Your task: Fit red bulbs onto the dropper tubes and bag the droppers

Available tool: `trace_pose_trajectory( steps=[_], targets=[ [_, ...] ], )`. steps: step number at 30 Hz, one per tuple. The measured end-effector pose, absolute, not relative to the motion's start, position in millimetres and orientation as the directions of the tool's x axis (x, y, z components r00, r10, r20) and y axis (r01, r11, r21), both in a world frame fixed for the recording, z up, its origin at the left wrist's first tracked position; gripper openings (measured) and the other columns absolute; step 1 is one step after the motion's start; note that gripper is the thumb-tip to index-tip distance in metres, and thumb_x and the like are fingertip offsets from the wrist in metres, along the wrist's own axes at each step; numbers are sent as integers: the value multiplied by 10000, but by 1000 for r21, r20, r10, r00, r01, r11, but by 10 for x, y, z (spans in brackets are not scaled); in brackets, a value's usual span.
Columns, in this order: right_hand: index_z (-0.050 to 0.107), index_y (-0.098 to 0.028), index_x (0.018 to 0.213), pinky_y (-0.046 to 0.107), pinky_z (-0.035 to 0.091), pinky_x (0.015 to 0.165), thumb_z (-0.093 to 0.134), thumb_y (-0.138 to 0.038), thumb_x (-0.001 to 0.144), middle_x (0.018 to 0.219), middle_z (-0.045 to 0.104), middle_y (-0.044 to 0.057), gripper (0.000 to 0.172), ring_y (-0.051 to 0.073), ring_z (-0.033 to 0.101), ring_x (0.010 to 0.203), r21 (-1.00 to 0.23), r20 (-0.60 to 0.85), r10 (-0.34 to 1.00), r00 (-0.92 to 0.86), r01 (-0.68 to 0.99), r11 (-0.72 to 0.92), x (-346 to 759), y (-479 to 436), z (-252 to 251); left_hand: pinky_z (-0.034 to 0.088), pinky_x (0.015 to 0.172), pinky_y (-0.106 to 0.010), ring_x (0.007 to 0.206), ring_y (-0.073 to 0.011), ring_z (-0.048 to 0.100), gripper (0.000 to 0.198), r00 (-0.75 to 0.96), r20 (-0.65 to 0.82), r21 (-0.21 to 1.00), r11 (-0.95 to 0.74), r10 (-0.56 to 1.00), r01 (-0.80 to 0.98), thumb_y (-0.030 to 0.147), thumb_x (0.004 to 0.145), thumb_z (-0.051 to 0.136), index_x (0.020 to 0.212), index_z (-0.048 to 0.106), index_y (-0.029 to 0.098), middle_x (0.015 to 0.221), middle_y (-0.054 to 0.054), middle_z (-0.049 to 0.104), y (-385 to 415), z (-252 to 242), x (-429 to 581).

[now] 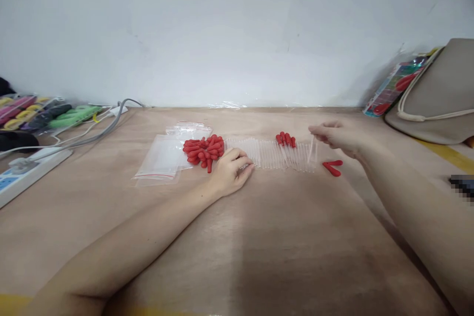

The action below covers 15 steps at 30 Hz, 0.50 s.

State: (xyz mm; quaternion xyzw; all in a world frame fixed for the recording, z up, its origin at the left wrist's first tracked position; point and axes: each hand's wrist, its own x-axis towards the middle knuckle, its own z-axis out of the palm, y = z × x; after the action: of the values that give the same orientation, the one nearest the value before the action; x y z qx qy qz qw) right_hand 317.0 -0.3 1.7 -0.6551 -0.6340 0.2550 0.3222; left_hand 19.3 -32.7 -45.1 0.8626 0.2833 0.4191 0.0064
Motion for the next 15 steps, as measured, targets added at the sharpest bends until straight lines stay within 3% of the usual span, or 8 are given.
trace_pose_trajectory(
  steps=[2,4,6,9,12,15],
  targets=[
    [514,-193,597,225,281,384,604,-500,678,593,576,26,330,78,395,439,-885,7,999,-54,465,31,2864,-168,58,473,698,-299,761,-154,543,159,481,704,307,-835,522,457,219,846,501,864,641,146,809,-67,602,-345,-417,210],
    [539,-190,669,218,274,384,633,-475,666,660,626,31,300,73,405,445,-943,8,987,-161,327,61,2548,-322,34,484,730,-293,805,-151,574,197,488,672,368,-823,558,433,227,870,474,984,613,147,872,-72,622,-369,-381,226],
    [552,-186,711,221,323,418,651,-475,653,697,654,34,311,86,472,487,-958,35,969,-246,267,102,2295,-438,-13,493,736,-285,824,-150,595,239,501,644,399,-813,578,424,249,882,464,1072,573,153,908,-72,633,-392,-358,236],
    [580,-178,752,249,412,528,662,-479,640,742,664,44,331,130,571,634,-948,103,937,-333,251,194,2165,-502,-23,498,677,-261,752,-143,616,223,529,636,367,-823,563,434,251,888,456,1041,584,151,849,-61,651,-408,-360,231],
    [601,-198,775,267,425,564,677,-468,615,716,639,21,323,145,574,660,-865,136,929,-345,417,281,2453,-430,81,488,627,-244,686,-133,619,213,547,632,325,-828,549,457,220,895,430,1013,596,154,790,-45,661,-385,-393,197],
    [618,-210,633,267,363,497,702,-417,577,531,562,-10,230,138,507,519,-562,-87,948,-305,801,206,3067,-288,172,474,626,-251,696,-140,614,210,534,634,307,-816,559,490,199,891,420,1001,591,146,797,-53,661,-335,-425,162]
  ],
)
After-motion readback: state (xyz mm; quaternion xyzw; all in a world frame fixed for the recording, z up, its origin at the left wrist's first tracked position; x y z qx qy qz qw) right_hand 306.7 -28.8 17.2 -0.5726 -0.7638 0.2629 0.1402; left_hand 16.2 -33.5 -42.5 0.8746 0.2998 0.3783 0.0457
